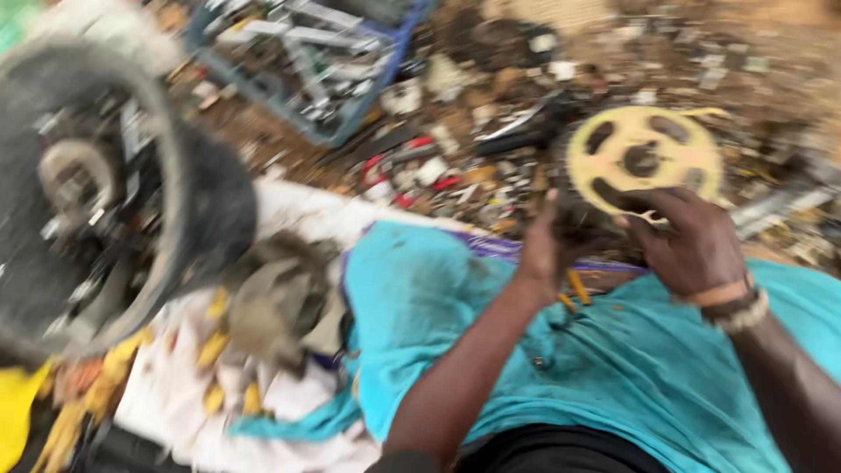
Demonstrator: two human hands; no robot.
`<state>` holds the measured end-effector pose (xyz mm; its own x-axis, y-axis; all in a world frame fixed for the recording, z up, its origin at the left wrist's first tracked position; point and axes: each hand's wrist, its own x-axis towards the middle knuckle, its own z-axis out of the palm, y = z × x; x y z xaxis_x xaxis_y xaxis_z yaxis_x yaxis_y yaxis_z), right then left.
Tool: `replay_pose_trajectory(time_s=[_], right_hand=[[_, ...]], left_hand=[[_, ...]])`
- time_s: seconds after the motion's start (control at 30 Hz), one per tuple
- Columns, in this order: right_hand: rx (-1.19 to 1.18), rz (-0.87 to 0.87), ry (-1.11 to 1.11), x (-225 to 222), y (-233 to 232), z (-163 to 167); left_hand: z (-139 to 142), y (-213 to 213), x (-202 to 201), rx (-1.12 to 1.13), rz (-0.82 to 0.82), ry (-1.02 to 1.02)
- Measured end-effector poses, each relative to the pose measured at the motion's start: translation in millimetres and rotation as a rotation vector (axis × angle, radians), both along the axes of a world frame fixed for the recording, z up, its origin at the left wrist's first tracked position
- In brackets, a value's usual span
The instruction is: The person sits on the ground and disassembles a motorcycle shock absorber. They hammer the assembly against a stone block, pull off the yellow sprocket-like top plate, extract internal bushings by hand, grip the body with pliers, and use a screwdriver to pry components apart.
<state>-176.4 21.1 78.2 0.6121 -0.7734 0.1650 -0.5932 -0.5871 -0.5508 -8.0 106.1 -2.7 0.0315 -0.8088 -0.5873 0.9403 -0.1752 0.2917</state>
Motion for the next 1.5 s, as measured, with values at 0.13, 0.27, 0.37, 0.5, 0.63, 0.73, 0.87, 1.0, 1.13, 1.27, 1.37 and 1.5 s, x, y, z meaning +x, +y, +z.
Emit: replay_pose_trajectory(time_s=[0.13,0.27,0.37,0.5,0.63,0.73,0.87,1.0,1.13,1.27,1.37,1.5], right_hand=[[0.187,-0.162,-0.19,3.9,49.3,-8.7],[0.474,-0.22,-0.345,-9.7,68.6,-34.6],[0.579,-0.217,-0.336,-19.7,65.1,-43.0],[0.458,-0.415,-0.235,-38.2,52.1,-52.6],[0.234,-0.578,-0.493,-51.6,23.6,-69.1],[0.201,-0.673,-0.414,-55.5,-10.1,-74.6],[0.197,-0.693,-0.457,-41.4,-50.2,-75.5],[0.666,-0.727,-0.651,-24.6,-71.9,-80.5],[0.738,-0.7,-0.752,-15.7,-70.4,-85.1],[0.792,-0.695,-0.906,1.4,-48.2,-72.1],[0.804,-0.622,-0.989,23.5,-25.2,-59.6],[0.801,-0.606,-0.85,58.3,-4.2,-69.1]], left_hand=[[-30.8,37.5,3.0,-0.109,0.142,0.129],[-55.7,89.9,67.1,-0.089,0.349,0.177],[-15.5,145.8,235.7,-0.155,0.782,-0.489],[39.6,220.4,424.4,-0.054,1.139,-1.556],[6.1,222.1,391.8,-0.11,0.938,-1.711],[-50.9,132.6,282.6,0.231,0.496,-1.619],[-80.1,10.7,147.2,-0.082,-0.132,-1.212],[-73.4,-51.6,68.5,0.067,-0.42,-1.106],[-66.4,-69.3,46.6,-0.136,-0.198,-1.022],[-45.7,-58.9,72.5,-0.271,-0.159,-0.94],[-17.7,-40.2,98.9,-0.318,-0.095,-0.975],[10.8,-15.7,135.1,-0.03,-0.083,-1.217]])
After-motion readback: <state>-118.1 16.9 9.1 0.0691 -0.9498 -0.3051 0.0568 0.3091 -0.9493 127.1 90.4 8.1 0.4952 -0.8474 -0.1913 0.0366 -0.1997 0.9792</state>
